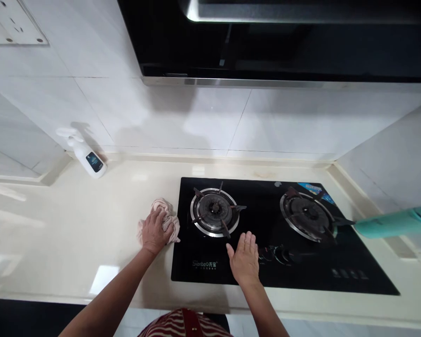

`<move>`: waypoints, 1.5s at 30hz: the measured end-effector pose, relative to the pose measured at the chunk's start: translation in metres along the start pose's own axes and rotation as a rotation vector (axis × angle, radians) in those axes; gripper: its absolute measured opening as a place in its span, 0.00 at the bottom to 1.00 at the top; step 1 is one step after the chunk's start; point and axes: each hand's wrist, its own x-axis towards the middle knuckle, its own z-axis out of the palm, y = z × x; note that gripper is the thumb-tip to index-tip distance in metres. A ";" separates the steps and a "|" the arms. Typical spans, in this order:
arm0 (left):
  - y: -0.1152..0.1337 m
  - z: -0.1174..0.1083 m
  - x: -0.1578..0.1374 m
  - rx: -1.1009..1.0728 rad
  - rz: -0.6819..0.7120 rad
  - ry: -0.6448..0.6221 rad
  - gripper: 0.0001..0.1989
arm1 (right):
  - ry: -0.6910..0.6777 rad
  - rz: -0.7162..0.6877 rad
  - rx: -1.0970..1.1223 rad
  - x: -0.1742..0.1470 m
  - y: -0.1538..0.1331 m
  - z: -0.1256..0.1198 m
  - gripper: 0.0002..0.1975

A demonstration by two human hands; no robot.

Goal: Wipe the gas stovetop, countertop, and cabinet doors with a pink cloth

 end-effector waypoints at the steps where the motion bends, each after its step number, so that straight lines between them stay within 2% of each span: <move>1: 0.000 0.000 0.000 0.003 -0.001 -0.005 0.24 | -0.007 -0.025 -0.008 -0.002 0.000 -0.001 0.45; 5: 0.001 0.000 0.002 -0.005 -0.001 -0.004 0.24 | -0.049 -0.189 -0.035 -0.024 -0.005 -0.007 0.41; 8: 0.001 0.000 0.002 -0.019 0.002 0.005 0.24 | -0.064 -0.314 -0.026 -0.056 -0.007 -0.018 0.35; 11: 0.001 -0.001 0.002 -0.038 -0.003 -0.005 0.25 | -0.115 -0.358 0.072 -0.093 0.002 -0.040 0.28; 13: 0.002 -0.001 0.001 -0.053 -0.011 -0.020 0.24 | -0.175 -0.292 0.200 -0.114 0.011 -0.061 0.23; 14: 0.003 -0.001 0.001 -0.059 -0.016 -0.028 0.24 | -0.181 -0.211 0.269 -0.122 0.015 -0.073 0.22; 17: 0.003 -0.002 0.004 -0.079 -0.042 -0.051 0.23 | -0.111 0.160 0.418 -0.135 0.021 -0.105 0.23; 19: 0.001 -0.003 0.009 -0.121 -0.078 -0.070 0.20 | -0.088 0.330 0.448 -0.138 0.018 -0.119 0.24; 23: -0.001 -0.002 0.015 -0.208 -0.138 -0.076 0.17 | -0.134 0.392 0.480 -0.139 -0.002 -0.126 0.26; 26: 0.011 -0.002 0.004 -0.262 -0.113 -0.091 0.15 | -0.180 0.411 0.541 -0.134 -0.026 -0.121 0.27; 28: 0.025 -0.004 -0.012 -0.287 -0.101 -0.092 0.13 | -0.232 0.357 0.636 -0.125 -0.045 -0.116 0.25; 31: 0.047 -0.011 -0.038 -0.309 -0.112 -0.063 0.14 | -0.301 0.145 0.753 -0.105 -0.076 -0.108 0.25; 34: 0.062 -0.019 -0.057 -0.372 -0.096 -0.048 0.14 | -0.282 -0.093 0.680 -0.085 -0.104 -0.098 0.25; 37: 0.065 -0.028 -0.065 -0.536 -0.103 -0.090 0.17 | -0.269 -0.333 0.507 -0.066 -0.129 -0.084 0.27; 39: 0.060 -0.035 -0.067 -0.716 -0.222 -0.150 0.23 | -0.296 -0.460 0.397 -0.053 -0.142 -0.072 0.31; 41: 0.051 -0.043 -0.068 -0.929 -0.421 -0.234 0.28 | -0.349 -0.542 0.297 -0.040 -0.154 -0.059 0.38; 43: 0.042 -0.053 -0.067 -1.094 -0.602 -0.312 0.29 | -0.416 -0.568 0.208 -0.029 -0.165 -0.050 0.44; 45: 0.037 -0.064 -0.067 -1.155 -0.681 -0.373 0.28 | -0.463 -0.539 0.143 -0.021 -0.174 -0.045 0.45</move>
